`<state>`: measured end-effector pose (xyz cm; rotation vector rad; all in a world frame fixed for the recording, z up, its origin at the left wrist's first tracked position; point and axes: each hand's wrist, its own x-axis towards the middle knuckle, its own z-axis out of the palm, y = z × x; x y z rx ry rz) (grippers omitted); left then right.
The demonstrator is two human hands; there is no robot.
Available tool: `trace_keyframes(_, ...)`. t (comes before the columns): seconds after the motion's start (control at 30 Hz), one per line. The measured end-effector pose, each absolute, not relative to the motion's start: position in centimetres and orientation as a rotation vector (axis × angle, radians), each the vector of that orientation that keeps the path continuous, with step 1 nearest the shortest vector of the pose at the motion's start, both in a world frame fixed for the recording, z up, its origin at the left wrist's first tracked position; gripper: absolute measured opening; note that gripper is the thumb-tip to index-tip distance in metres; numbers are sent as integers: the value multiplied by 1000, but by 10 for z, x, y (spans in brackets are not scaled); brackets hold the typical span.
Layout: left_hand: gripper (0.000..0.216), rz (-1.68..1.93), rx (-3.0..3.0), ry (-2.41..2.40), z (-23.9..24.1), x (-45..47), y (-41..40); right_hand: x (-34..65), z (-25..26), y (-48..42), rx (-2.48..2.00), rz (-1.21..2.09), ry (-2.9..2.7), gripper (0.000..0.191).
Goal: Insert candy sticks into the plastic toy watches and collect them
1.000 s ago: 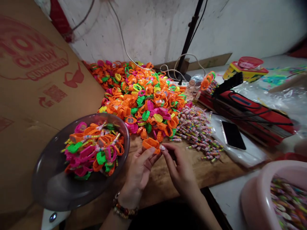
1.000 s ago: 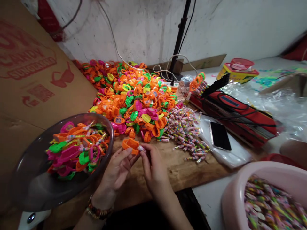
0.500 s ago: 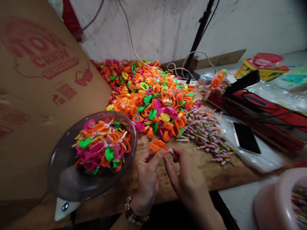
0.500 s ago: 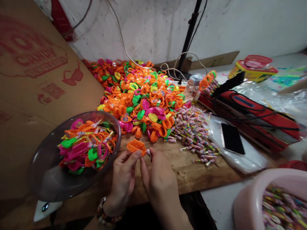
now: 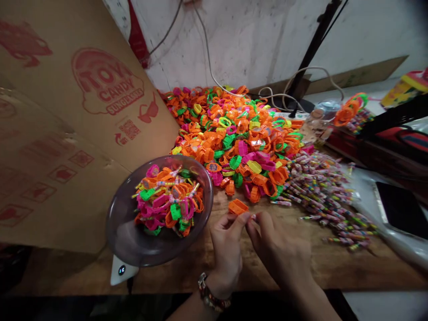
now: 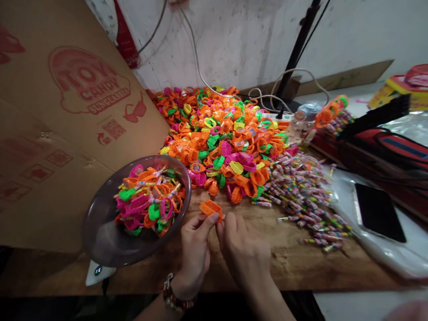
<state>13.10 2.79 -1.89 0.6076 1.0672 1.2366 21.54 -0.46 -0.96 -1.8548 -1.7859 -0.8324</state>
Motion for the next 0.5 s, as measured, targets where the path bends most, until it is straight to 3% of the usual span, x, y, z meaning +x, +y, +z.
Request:
trace_keyframes(0.27,16,1303,743,1099,-24,123,33,203,-23,3,-1827,-600,-1626,34)
trace_keyframes(0.5,14,1337,778,1073,-27,127,33,206,-23,6,-1893,-622,-1575,39)
